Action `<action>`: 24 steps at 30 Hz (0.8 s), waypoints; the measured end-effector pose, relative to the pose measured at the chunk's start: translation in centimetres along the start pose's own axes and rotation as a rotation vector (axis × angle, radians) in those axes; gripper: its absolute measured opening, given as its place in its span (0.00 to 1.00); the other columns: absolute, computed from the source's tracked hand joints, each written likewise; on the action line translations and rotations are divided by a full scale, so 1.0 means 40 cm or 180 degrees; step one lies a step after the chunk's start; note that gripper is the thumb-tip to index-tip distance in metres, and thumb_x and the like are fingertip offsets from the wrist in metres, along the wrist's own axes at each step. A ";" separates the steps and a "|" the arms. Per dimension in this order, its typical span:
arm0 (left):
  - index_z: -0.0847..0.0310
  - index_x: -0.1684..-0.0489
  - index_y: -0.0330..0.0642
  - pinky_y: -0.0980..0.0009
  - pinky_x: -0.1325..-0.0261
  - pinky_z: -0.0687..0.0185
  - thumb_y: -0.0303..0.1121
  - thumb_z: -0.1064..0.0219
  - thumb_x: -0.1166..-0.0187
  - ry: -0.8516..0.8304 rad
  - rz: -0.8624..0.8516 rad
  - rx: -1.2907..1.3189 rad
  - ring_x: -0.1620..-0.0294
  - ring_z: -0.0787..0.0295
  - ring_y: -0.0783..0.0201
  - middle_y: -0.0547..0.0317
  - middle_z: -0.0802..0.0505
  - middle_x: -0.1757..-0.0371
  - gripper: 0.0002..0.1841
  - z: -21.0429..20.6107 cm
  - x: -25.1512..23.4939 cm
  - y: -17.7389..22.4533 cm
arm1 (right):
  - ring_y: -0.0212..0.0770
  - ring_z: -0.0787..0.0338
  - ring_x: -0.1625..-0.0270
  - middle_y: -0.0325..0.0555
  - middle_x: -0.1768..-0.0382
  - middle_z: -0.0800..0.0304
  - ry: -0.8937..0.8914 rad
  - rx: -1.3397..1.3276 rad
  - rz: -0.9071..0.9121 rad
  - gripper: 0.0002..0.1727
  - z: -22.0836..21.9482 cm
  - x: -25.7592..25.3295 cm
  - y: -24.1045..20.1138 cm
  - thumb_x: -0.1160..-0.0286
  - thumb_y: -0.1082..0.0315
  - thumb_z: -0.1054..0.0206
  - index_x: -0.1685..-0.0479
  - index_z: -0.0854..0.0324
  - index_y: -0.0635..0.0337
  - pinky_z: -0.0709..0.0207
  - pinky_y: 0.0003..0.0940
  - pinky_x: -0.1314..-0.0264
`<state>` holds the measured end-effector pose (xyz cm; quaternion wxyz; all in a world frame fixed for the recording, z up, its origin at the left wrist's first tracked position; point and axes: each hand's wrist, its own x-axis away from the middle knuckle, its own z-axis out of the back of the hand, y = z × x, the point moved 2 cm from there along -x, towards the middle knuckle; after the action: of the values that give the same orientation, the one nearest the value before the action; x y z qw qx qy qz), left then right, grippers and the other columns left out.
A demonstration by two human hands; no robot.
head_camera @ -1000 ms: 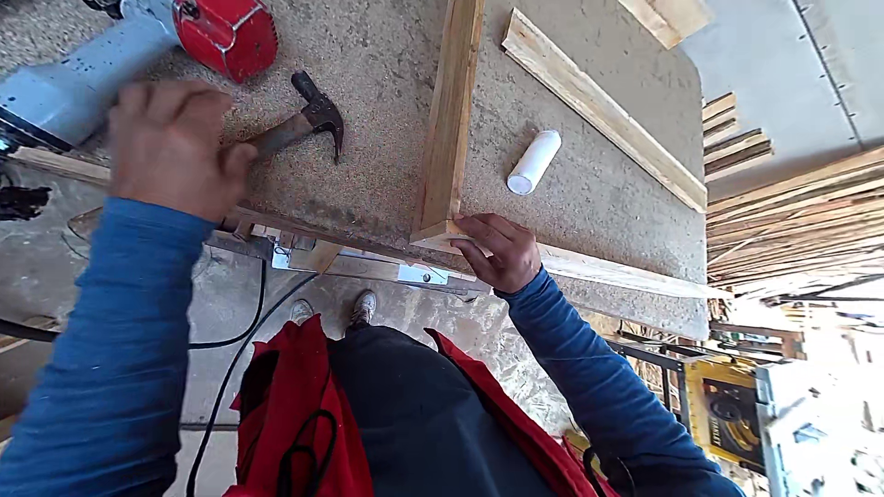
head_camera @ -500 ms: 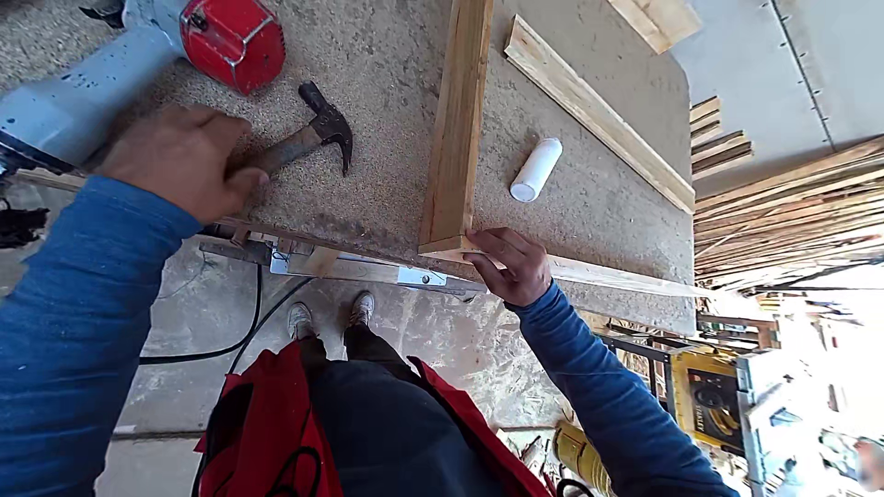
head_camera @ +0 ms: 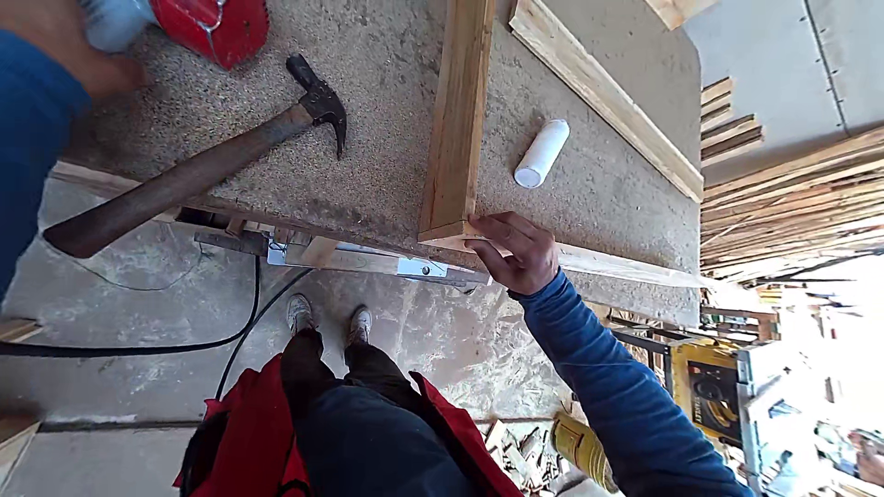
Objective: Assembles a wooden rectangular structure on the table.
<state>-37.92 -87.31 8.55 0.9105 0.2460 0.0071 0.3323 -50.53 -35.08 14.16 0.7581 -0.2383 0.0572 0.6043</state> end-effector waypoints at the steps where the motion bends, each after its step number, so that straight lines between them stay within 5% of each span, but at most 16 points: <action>1: 0.27 0.29 0.24 0.23 0.29 0.39 0.30 0.24 0.25 0.0018 0.0016 -0.0030 0.27 0.26 0.21 0.15 0.20 0.33 0.28 0.013 0.009 0.012 | 0.43 0.06 0.49 0.53 0.51 0.06 0.0010 -0.0008 0.0005 0.17 0.000 0.001 -0.001 0.23 0.65 0.26 0.38 0.10 0.60 0.11 0.37 0.46; 5: 0.24 0.32 0.28 0.19 0.40 0.33 0.28 0.21 0.30 0.0376 -0.0654 -0.0056 0.37 0.21 0.18 0.16 0.16 0.42 0.28 0.052 0.103 -0.020 | 0.41 0.06 0.50 0.52 0.51 0.06 0.0048 0.0001 0.0028 0.18 0.001 -0.002 -0.002 0.24 0.64 0.25 0.37 0.11 0.60 0.10 0.36 0.48; 9: 0.39 0.15 0.38 0.22 0.46 0.27 0.40 0.33 0.32 0.0507 -0.1648 0.0188 0.46 0.16 0.21 0.20 0.15 0.43 0.39 0.054 0.442 0.031 | 0.39 0.06 0.51 0.50 0.52 0.06 0.0068 0.0019 0.0066 0.18 -0.001 0.000 -0.001 0.23 0.64 0.26 0.37 0.10 0.59 0.10 0.35 0.49; 12: 0.38 0.12 0.45 0.32 0.74 0.23 0.37 0.36 0.37 0.0595 -0.1688 -0.0126 0.75 0.14 0.33 0.35 0.11 0.68 0.42 -0.021 0.707 0.096 | 0.39 0.06 0.53 0.50 0.53 0.06 0.0087 0.0042 0.0095 0.18 -0.002 -0.001 0.000 0.22 0.63 0.26 0.36 0.11 0.59 0.10 0.35 0.50; 14: 0.34 0.13 0.46 0.42 0.82 0.24 0.40 0.34 0.36 0.0524 -0.2015 -0.0595 0.81 0.15 0.41 0.47 0.12 0.73 0.41 -0.087 0.816 0.129 | 0.40 0.07 0.54 0.50 0.54 0.07 0.0091 0.0082 0.0100 0.19 -0.001 0.000 -0.001 0.22 0.62 0.27 0.36 0.11 0.58 0.11 0.36 0.52; 19: 0.24 0.19 0.47 0.56 0.81 0.20 0.36 0.26 0.32 0.0158 -0.2689 -0.0898 0.81 0.15 0.53 0.55 0.13 0.75 0.34 -0.217 0.919 0.238 | 0.40 0.07 0.57 0.49 0.56 0.07 0.0086 0.0112 0.0164 0.19 0.000 -0.001 0.005 0.21 0.59 0.27 0.35 0.11 0.57 0.12 0.37 0.55; 24: 0.28 0.15 0.48 0.62 0.81 0.23 0.35 0.30 0.25 -0.0007 -0.2895 -0.1211 0.81 0.16 0.56 0.57 0.17 0.77 0.33 -0.252 0.914 0.307 | 0.39 0.07 0.56 0.48 0.55 0.07 0.0062 0.0158 0.0106 0.20 0.001 -0.001 0.002 0.21 0.58 0.28 0.35 0.11 0.55 0.11 0.37 0.55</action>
<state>-18.59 -52.51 10.77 0.9921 0.0477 0.0521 -0.1037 -50.61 -35.10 14.19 0.7531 -0.2243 0.0835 0.6129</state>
